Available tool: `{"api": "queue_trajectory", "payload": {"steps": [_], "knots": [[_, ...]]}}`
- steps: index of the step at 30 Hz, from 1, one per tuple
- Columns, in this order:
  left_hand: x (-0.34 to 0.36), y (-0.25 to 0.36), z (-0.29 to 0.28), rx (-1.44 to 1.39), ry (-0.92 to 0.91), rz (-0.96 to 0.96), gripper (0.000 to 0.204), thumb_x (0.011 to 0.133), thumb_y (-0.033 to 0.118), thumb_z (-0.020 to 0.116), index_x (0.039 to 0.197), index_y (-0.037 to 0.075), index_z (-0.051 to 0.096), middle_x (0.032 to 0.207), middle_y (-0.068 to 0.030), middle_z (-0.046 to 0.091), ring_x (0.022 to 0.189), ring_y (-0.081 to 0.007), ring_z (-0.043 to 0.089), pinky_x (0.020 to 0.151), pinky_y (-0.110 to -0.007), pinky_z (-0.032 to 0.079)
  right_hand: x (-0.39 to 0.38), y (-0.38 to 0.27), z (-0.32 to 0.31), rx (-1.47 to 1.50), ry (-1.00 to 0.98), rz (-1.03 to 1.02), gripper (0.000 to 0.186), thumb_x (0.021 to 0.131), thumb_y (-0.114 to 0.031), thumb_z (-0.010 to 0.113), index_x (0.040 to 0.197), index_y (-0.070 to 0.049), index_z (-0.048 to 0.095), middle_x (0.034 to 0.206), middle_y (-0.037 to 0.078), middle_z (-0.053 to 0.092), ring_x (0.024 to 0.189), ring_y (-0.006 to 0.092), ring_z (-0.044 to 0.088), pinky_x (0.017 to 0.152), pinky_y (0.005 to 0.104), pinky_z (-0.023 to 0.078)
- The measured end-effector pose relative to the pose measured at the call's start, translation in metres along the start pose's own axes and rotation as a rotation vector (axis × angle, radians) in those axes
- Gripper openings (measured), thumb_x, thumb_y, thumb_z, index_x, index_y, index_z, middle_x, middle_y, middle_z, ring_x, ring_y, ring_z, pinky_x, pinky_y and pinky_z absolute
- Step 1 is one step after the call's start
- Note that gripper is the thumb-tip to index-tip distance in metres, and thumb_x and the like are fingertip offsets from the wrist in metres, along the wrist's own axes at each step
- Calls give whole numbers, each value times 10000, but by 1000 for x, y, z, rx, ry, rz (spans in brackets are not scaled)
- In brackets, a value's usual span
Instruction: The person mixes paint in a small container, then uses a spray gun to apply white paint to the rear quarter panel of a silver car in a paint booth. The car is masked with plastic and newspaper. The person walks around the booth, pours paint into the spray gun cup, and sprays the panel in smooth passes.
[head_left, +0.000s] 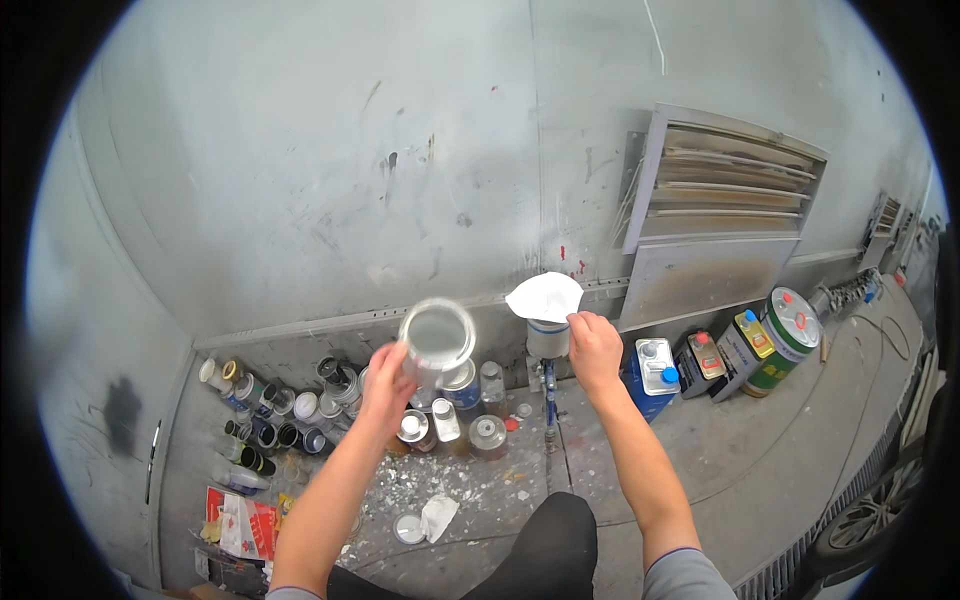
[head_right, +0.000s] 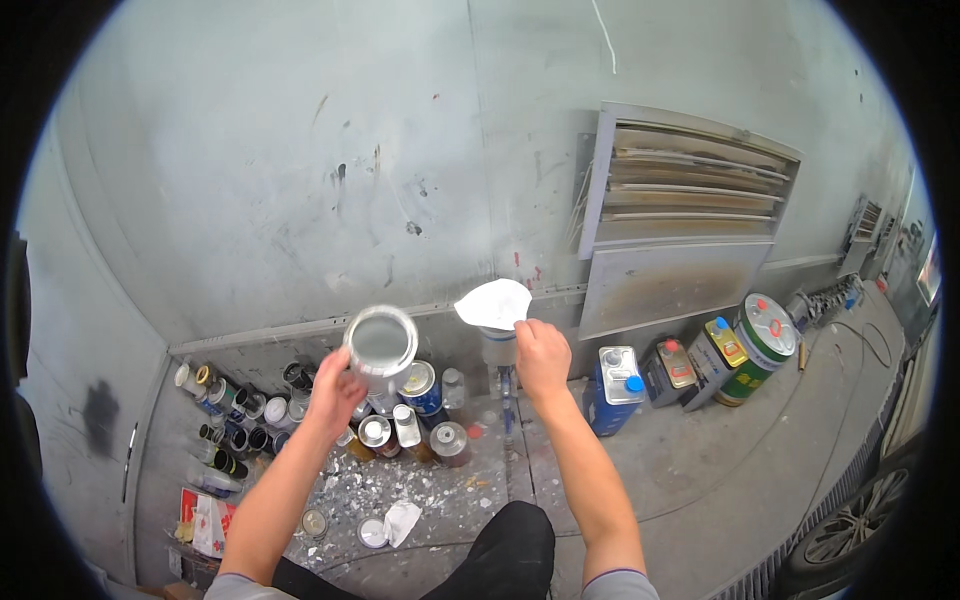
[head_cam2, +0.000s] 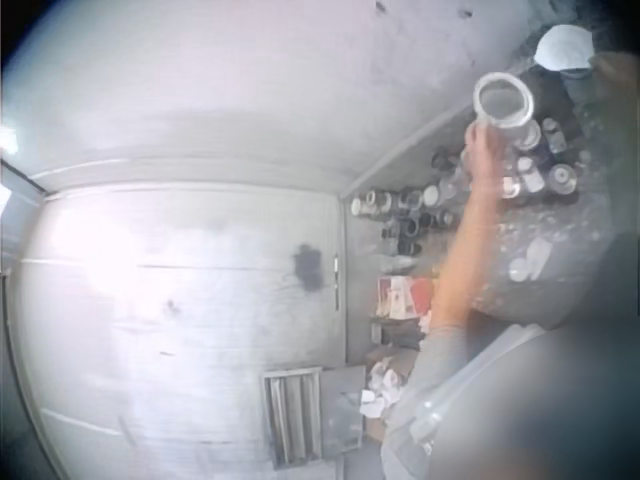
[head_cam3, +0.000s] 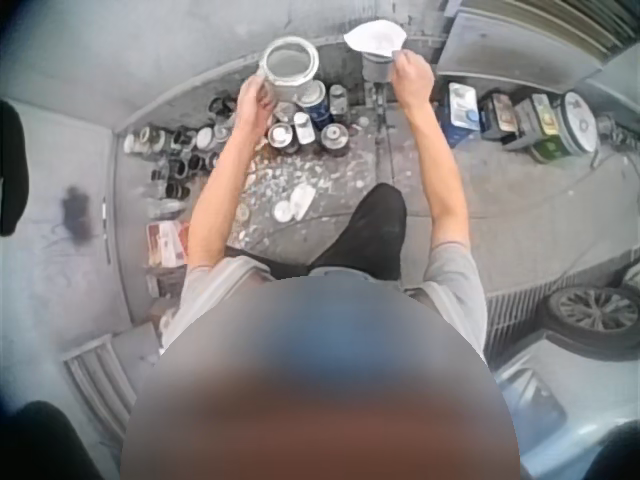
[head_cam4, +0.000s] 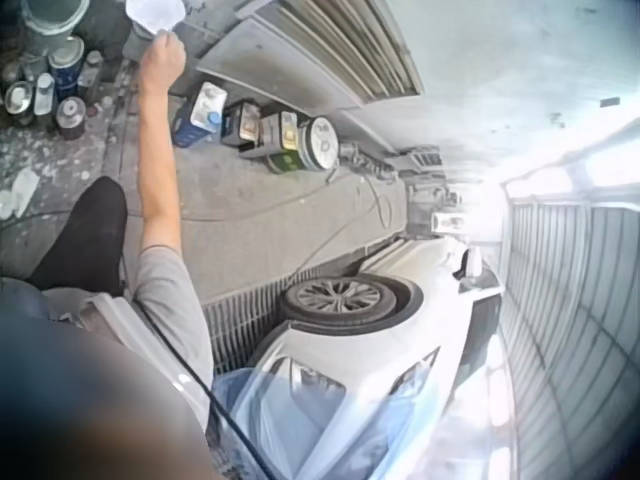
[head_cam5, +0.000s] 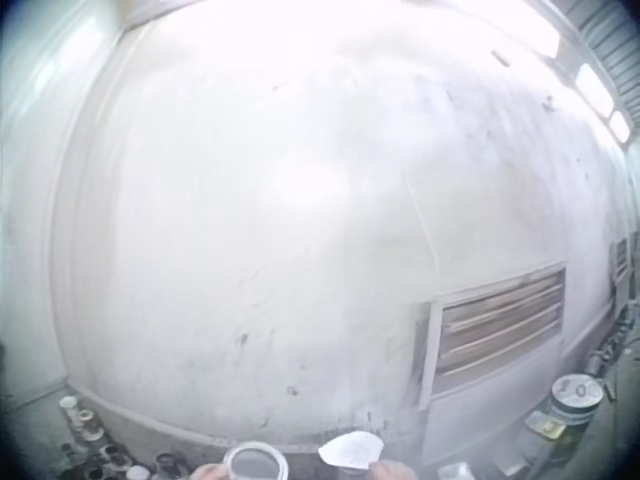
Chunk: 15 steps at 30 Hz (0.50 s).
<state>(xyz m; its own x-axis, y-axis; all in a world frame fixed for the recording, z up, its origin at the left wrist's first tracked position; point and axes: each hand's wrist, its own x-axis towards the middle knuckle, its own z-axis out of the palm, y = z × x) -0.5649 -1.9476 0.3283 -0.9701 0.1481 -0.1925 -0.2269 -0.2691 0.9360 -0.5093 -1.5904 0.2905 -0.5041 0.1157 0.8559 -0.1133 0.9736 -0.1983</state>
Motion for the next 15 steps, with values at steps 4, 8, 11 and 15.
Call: {"api": "queue_trajectory", "payload": {"steps": [4,8,11,15], "knots": [[42,35,85,193,-9,135,854,856,570,830,1479,99,485,1392,-159,582,1263,-279,563,1074,-442,439,-1,21,0,8,-71,20,200,841,-62,711,1039,-79,733,921,75,702,851,316,690,762,435,551],[65,52,124,454,74,345,931,804,578,857,1466,35,492,1383,-218,603,1264,-307,598,1075,-429,462,-7,-15,-33,108,-94,171,426,890,-69,694,1316,-89,681,916,124,697,840,351,680,717,484,531],[55,59,162,605,130,388,952,791,570,859,1452,-10,497,1382,-265,612,1260,-333,618,1048,-420,490,-67,-50,-58,339,-69,234,419,902,-54,680,1319,-24,671,812,190,689,719,409,681,647,518,533],[65,51,189,710,143,449,996,741,576,874,1450,-13,497,1389,-303,585,1289,-392,589,1084,-454,477,-200,-83,-64,436,-470,296,426,875,-96,709,1300,-100,685,843,157,741,745,364,738,687,485,585]]}}
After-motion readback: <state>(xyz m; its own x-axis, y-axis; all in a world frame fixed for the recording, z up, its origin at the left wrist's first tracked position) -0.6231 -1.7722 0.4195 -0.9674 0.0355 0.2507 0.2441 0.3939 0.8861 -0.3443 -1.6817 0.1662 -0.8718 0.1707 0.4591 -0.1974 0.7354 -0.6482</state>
